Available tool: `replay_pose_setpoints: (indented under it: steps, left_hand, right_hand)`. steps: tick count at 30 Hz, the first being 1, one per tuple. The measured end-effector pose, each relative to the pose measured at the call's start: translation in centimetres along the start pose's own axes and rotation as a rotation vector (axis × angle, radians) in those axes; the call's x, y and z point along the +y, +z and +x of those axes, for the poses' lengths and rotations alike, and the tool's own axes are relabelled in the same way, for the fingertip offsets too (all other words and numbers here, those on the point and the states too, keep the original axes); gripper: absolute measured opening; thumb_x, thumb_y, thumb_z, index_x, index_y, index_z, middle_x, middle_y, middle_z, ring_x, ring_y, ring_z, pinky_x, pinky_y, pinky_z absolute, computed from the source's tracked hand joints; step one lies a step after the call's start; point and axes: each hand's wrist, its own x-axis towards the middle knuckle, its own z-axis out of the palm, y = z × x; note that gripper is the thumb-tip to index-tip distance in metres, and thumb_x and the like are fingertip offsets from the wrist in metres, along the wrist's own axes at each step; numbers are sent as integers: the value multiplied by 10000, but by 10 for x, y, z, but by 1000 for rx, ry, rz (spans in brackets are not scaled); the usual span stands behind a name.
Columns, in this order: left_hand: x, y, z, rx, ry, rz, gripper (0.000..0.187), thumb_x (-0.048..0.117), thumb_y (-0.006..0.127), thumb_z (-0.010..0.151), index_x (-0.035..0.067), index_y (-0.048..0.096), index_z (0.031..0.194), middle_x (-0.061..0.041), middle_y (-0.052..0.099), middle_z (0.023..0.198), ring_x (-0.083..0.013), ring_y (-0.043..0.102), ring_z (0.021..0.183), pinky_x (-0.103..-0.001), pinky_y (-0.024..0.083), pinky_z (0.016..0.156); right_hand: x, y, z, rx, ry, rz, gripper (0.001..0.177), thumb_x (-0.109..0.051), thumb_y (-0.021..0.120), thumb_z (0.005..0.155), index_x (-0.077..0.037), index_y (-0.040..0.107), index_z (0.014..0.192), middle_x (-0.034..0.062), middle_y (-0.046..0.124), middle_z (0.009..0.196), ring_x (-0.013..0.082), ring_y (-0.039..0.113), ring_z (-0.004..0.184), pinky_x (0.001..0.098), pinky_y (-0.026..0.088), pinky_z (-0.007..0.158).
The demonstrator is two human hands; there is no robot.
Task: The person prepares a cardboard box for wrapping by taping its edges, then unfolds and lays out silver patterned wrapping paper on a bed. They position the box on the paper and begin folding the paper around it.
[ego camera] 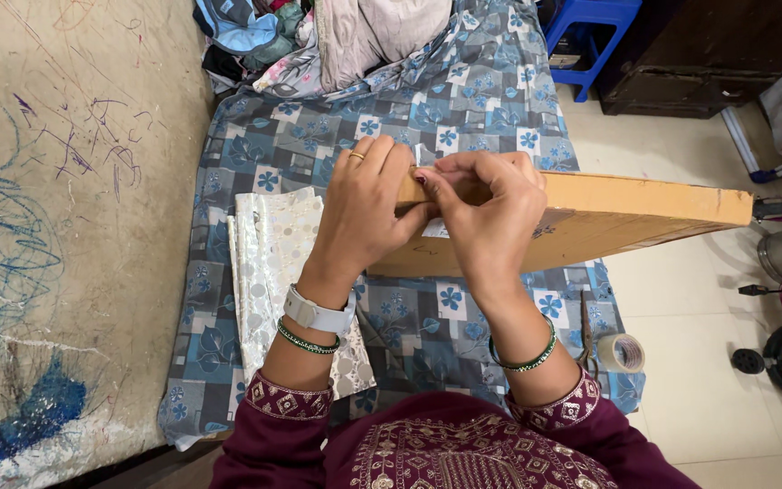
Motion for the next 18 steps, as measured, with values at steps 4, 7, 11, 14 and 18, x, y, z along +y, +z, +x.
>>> replay_pose_setpoints:
  steps: [4, 7, 11, 14, 18]
  left_hand:
    - [1, 2, -1, 0, -11, -6, 457, 313, 846, 759, 42, 569, 1002, -123, 545, 984, -337, 544, 996, -460, 421, 835]
    - [2, 2, -1, 18, -24, -4, 473, 336, 847, 764, 43, 561, 1000, -132, 544, 998, -342, 542, 1005, -458, 423, 843]
    - [3, 0, -1, -4, -38, 12, 519, 411, 862, 778, 44, 561, 989, -137, 548, 996, -346, 542, 997, -462, 416, 835]
    - [2, 1, -2, -10, -29, 14, 552, 442, 866, 784, 38, 560, 1002, -142, 553, 1012, -351, 542, 1015, -463, 419, 845]
    - [1, 5, 1, 2, -38, 6, 533, 378, 875, 762, 32, 561, 1019, -154, 558, 1042, -362, 545, 1044, -470, 426, 866]
  right_hand:
    - [0, -1, 0, -10, -6, -83, 219, -206, 952, 763, -103, 787, 864, 15, 739, 820, 233, 555, 831, 398, 436, 823]
    - [-1, 0, -2, -52, 9, -177, 227, -248, 947, 781, -105, 811, 893, 10, 765, 909, 255, 546, 891, 432, 422, 884]
    - [7, -4, 4, 10, -19, -341, 579, -431, 964, 662, -53, 764, 1052, 178, 589, 1148, 335, 543, 1077, 472, 394, 882]
    - [17, -8, 7, 21, 26, -268, 834, -491, 982, 645, 16, 672, 1230, 196, 527, 1209, 354, 533, 1126, 486, 399, 932]
    - [17, -3, -8, 86, -81, -73, 512, -309, 920, 838, -57, 676, 1211, 137, 550, 1256, 316, 549, 1204, 467, 434, 1039]
